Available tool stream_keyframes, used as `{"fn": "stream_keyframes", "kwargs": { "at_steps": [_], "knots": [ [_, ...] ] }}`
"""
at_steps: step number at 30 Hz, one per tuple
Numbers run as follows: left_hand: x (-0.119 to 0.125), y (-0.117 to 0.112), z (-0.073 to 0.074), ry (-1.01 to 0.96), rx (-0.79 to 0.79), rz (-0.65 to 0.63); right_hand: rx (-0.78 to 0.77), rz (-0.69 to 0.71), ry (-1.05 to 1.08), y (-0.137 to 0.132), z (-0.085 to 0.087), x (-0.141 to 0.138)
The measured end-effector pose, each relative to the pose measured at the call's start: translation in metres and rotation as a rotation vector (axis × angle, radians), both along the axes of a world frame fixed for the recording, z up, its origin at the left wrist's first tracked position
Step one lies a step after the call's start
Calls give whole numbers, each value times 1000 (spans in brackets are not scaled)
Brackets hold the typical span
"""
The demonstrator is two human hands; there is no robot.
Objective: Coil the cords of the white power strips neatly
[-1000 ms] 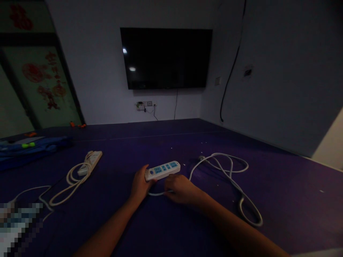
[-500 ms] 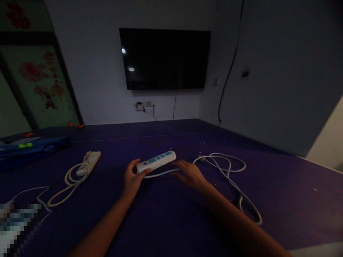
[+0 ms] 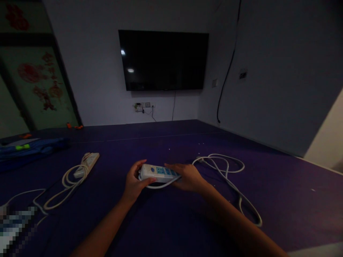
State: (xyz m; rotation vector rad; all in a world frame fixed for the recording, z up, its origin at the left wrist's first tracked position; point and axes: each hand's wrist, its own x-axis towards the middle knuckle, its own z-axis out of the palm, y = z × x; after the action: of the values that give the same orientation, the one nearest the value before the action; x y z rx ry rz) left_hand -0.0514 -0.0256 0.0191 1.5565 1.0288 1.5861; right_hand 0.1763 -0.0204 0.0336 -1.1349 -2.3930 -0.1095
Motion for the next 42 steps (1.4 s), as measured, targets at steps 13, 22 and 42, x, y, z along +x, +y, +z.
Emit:
{"fn": "stream_keyframes", "kwargs": {
  "at_steps": [13,22,42],
  "knots": [
    [35,-14,-19,-112,-198,-346,-57,-275,629,-17,-2,-33],
    [45,-28,-20,-249,-213,-488,-119,-178,659,-19,-20,-55],
    [40,-20,-22,-436,-242,-95,-196,155,562,-36,-7,-57]
  ]
}}
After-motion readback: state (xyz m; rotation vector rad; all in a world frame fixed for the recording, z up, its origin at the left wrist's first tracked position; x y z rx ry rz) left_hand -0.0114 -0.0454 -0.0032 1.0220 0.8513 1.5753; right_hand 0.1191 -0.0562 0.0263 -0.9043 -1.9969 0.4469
